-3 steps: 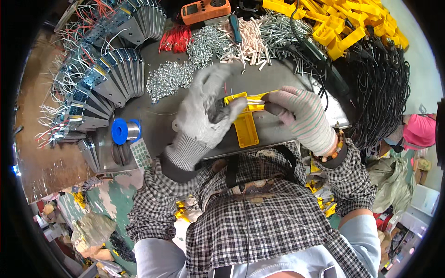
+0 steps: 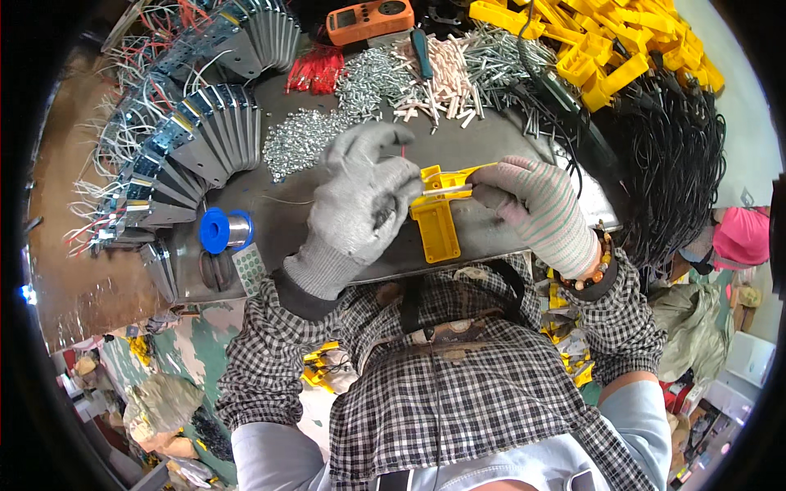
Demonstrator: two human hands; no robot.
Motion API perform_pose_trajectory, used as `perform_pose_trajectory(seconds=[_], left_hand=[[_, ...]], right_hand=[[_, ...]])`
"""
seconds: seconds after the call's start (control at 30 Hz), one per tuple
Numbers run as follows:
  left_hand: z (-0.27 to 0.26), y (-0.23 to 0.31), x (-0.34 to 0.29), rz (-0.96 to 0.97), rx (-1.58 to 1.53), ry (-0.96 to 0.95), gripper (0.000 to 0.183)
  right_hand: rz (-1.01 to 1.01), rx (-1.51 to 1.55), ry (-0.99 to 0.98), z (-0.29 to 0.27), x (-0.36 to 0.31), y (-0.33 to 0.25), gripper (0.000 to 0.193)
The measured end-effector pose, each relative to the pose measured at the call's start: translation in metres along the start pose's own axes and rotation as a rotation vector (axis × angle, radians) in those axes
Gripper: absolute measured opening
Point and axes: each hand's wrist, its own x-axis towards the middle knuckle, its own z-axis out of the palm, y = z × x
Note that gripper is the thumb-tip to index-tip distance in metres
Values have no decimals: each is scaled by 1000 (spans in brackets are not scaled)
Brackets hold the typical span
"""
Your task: Assembling electronic components by soldering wires and screwing them into a yellow plastic housing.
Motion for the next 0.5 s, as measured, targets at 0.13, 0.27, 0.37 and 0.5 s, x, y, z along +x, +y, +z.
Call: perform_pose_trajectory(seconds=[0.13, 0.27, 0.37, 0.5], left_hand=[[4, 11, -1, 101, -90, -40, 14], [8, 3, -19, 40, -31, 3, 12], [8, 14, -18, 85, -118, 40, 11], [5, -3, -32, 47, -83, 85, 8]], right_hand=[[-22, -109, -209, 11, -1, -16, 30], [65, -78, -252, 5, -6, -17, 18], [131, 111, -232, 5, -10, -19, 14], [4, 37, -310, -3, -16, -23, 15]])
